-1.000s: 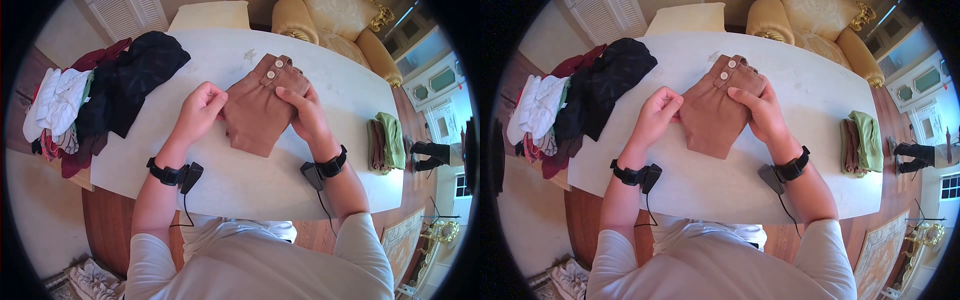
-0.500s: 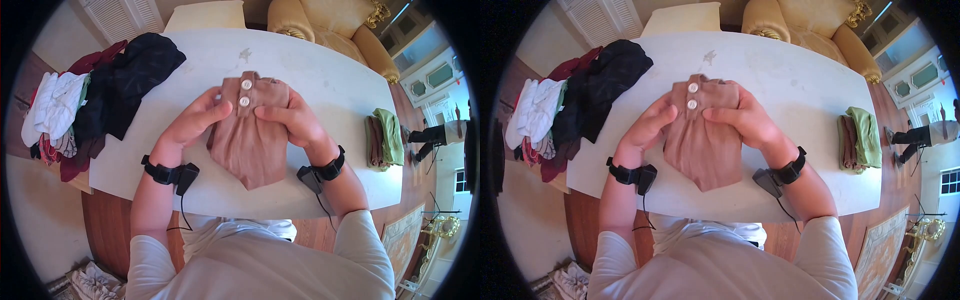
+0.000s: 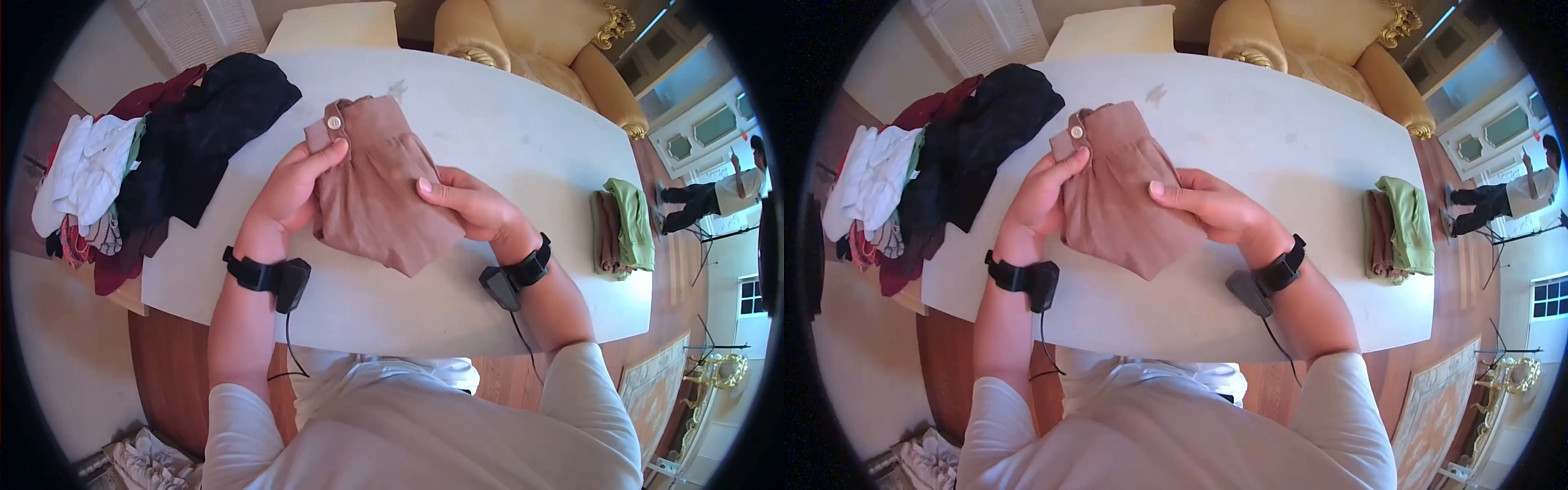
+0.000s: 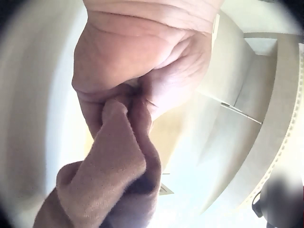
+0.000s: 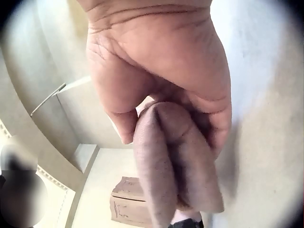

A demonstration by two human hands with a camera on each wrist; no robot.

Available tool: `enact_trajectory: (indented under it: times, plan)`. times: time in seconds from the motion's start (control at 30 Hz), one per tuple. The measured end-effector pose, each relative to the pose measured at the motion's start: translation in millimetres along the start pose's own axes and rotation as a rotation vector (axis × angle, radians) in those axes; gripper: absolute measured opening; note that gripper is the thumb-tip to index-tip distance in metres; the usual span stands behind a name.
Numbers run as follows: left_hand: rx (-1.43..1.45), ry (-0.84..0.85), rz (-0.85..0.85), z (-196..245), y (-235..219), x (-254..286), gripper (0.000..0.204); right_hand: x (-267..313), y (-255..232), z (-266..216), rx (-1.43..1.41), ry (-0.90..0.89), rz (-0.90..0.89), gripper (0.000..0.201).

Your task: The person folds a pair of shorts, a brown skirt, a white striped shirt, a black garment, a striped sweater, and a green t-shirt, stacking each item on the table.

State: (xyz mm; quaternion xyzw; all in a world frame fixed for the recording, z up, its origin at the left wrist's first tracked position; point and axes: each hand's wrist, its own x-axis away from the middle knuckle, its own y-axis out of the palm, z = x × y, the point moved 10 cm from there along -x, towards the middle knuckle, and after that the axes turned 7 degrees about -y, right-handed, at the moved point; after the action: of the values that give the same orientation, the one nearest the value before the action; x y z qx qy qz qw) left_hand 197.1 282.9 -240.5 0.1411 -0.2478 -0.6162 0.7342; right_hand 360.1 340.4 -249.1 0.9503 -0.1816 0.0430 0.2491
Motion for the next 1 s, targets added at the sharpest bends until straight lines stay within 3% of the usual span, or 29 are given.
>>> enact_trajectory:
  times: [0.23, 0.43, 0.6, 0.73, 1.0]
  plan:
    - [0.08, -0.038, -0.027, -9, -8, -7, 0.043, -7, -9, -19, 0.442, -0.259, 0.11, 0.053]
    - [0.096, -0.008, 0.011, -12, -27, -16, 0.037, -7, -29, -19, 0.537, -0.234, 0.235, 0.056]
    - [0.17, 0.085, 0.109, -5, -51, -22, 0.035, -10, -37, -8, 0.248, -0.18, 0.255, 0.059]
    - [0.227, 0.144, 0.13, 10, -40, -13, 0.036, -8, -19, -9, -0.052, -0.189, 0.162, 0.058]
    - [0.217, 0.177, 0.192, 10, -51, -15, 0.038, -10, -15, 2, 0.098, -0.151, 0.135, 0.06]
